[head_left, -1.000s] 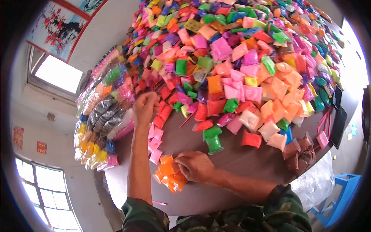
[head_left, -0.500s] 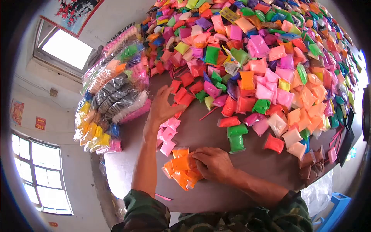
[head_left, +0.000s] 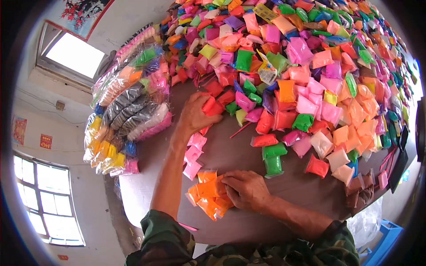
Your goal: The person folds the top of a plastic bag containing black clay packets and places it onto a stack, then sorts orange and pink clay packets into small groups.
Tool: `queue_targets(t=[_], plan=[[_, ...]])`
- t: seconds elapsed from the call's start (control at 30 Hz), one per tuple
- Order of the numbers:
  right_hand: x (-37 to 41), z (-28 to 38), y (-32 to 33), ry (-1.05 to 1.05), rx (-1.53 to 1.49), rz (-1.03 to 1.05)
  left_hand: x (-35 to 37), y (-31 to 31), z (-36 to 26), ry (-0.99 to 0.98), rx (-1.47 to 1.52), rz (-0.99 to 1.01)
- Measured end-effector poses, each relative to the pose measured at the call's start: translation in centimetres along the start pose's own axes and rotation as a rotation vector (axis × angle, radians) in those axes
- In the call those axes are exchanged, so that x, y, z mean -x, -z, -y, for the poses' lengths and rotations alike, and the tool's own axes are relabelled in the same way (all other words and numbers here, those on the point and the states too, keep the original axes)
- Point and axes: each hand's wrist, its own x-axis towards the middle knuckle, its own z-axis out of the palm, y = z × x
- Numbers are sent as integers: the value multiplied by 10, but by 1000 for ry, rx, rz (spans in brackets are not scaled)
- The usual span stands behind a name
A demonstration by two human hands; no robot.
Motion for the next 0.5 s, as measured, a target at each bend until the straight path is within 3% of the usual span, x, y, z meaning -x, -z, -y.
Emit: queue_targets(t=[0.2, 0.3, 0.5], plan=[[1, 0, 0, 3, 0, 10, 23, -1, -36, 27, 115, -111], [1, 1, 2, -2, 6, 17, 34, 19, -45, 123, 197, -62], [2, 1, -2, -12, 9, 5, 66, 38, -31, 110, -92, 68]])
